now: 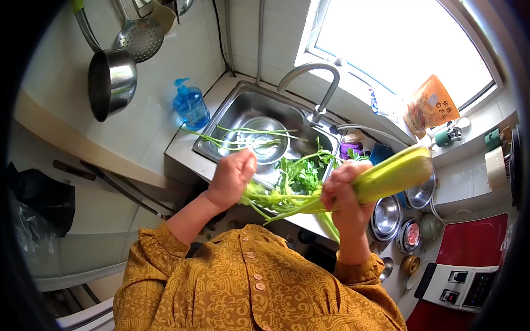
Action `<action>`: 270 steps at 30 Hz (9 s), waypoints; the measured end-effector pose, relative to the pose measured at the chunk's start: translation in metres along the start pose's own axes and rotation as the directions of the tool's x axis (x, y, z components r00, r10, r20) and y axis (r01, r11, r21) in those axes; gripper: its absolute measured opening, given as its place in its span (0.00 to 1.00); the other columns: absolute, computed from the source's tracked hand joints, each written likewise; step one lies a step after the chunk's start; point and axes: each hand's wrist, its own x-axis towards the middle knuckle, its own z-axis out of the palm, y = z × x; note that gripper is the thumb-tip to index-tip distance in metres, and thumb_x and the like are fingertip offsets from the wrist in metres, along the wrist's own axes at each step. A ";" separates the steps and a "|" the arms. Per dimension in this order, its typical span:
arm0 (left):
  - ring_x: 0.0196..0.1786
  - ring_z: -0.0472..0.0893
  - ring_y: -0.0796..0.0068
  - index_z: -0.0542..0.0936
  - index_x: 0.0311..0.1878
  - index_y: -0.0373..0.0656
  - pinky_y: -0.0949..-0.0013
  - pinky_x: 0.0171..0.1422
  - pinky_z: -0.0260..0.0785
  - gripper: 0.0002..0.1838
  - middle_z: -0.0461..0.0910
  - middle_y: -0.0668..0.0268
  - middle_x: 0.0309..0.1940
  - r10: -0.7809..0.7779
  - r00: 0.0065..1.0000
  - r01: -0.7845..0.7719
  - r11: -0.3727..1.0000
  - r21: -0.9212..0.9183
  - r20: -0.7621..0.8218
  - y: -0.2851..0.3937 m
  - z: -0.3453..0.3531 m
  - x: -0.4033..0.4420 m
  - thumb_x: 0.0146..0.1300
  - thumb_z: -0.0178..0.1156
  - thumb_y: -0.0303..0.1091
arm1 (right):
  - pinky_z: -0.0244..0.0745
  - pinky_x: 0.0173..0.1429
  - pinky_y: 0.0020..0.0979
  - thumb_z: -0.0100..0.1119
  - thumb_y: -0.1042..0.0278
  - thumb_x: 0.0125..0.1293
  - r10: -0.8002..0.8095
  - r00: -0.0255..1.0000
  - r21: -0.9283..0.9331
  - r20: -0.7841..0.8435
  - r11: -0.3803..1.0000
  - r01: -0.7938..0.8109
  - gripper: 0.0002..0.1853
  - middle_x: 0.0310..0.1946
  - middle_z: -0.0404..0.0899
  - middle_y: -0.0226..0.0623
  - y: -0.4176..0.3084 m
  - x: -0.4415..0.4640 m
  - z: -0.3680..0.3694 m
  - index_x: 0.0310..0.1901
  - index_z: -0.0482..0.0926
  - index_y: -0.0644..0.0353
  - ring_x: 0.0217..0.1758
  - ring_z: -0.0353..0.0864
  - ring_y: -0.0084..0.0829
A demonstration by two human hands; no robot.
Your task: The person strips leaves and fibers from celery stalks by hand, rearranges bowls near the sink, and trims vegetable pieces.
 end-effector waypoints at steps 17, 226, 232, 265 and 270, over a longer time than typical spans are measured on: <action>0.44 0.73 0.80 0.79 0.46 0.39 0.72 0.52 0.66 0.11 0.76 0.68 0.39 -0.013 0.682 0.293 0.921 -0.257 0.731 0.002 0.006 -0.006 0.70 0.58 0.37 | 0.67 0.22 0.17 0.53 0.80 0.67 0.074 0.997 0.120 -0.016 0.990 -0.071 0.07 0.32 0.74 0.36 -0.003 0.010 -0.008 0.44 0.71 0.60 0.29 0.79 0.24; 0.30 0.63 0.80 0.68 0.32 0.49 0.69 0.37 0.62 0.08 0.61 0.73 0.26 -0.756 0.548 0.586 0.653 -0.480 -0.358 -0.239 -0.179 -0.179 0.69 0.44 0.37 | 0.63 0.27 0.20 0.46 0.67 0.76 -0.278 0.958 -0.061 -0.070 0.960 0.275 0.12 0.27 0.67 0.28 -0.050 0.058 0.009 0.52 0.72 0.67 0.24 0.66 0.17; 0.30 0.66 0.78 0.76 0.55 0.49 0.68 0.37 0.63 0.14 0.67 0.69 0.25 -0.803 0.586 0.795 0.596 -0.111 -0.112 -0.263 -0.168 -0.201 0.70 0.48 0.35 | 0.66 0.29 0.22 0.47 0.67 0.76 -0.225 0.974 -0.076 -0.016 0.972 0.223 0.12 0.29 0.69 0.30 -0.030 0.056 0.021 0.52 0.72 0.66 0.26 0.70 0.18; 0.39 0.78 0.80 0.80 0.52 0.36 0.75 0.50 0.71 0.11 0.81 0.68 0.35 -0.054 0.865 0.355 0.768 -0.532 0.499 -0.018 -0.017 -0.018 0.70 0.57 0.29 | 0.72 0.50 0.31 0.54 0.60 0.74 0.064 0.898 0.306 -0.435 0.949 0.081 0.15 0.46 0.76 0.34 0.002 0.042 -0.014 0.55 0.71 0.57 0.50 0.75 0.28; 0.35 0.80 0.73 0.82 0.47 0.38 0.73 0.43 0.71 0.09 0.81 0.64 0.31 0.035 0.924 -0.027 0.999 -0.025 0.381 -0.003 -0.022 -0.012 0.64 0.61 0.27 | 0.72 0.45 0.27 0.54 0.60 0.74 -0.023 0.882 0.124 -0.471 0.988 0.092 0.15 0.41 0.74 0.31 0.002 0.042 -0.021 0.56 0.70 0.57 0.43 0.75 0.25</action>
